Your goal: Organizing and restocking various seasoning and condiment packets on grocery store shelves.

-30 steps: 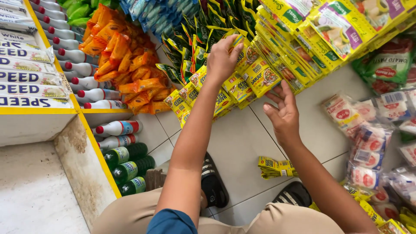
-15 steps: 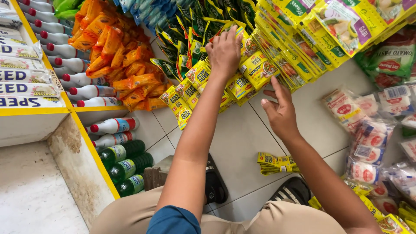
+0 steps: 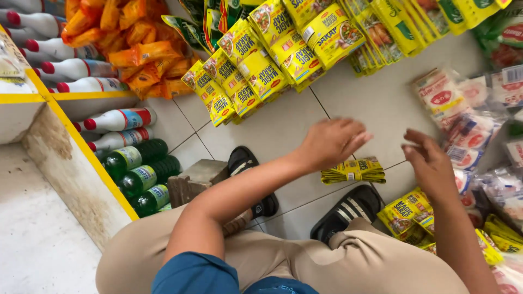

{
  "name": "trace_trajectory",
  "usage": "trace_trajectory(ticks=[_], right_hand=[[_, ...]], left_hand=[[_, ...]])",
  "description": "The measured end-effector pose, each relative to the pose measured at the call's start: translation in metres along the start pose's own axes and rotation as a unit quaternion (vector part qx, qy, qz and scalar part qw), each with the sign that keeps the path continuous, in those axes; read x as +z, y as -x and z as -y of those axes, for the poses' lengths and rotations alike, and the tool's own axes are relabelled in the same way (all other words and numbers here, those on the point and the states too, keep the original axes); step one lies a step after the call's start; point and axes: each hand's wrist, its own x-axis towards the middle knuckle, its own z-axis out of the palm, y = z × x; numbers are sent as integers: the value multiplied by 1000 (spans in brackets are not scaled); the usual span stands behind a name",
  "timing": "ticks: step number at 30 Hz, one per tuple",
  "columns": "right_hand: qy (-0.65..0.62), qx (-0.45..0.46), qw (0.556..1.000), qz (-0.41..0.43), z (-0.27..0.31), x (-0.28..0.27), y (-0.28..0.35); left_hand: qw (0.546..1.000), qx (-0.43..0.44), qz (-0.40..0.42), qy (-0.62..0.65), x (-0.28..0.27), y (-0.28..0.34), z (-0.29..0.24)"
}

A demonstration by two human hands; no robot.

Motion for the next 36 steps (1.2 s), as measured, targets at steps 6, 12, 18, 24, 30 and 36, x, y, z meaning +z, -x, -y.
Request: trace_trajectory(ticks=[6, 12, 18, 24, 30, 36], right_hand=[[102, 91, 989, 63, -78, -4, 31], [72, 256, 962, 59, -51, 40, 20], [-28, 225, 972, 54, -85, 29, 21], [-81, 197, 973, 94, -10, 36, 18], [-151, 190, 941, 237, 65, 103, -8], [-160, 158, 938, 263, 122, 179, -32]], left_hand=[[898, -370, 235, -48, 100, 53, 91], [691, -538, 283, 391, 157, 92, 135], [745, -554, 154, 338, 154, 86, 116], [849, -428, 138, 277, 32, 82, 70], [962, -205, 102, 145, -91, 89, 128], [945, -284, 92, 134, -215, 80, 120]])
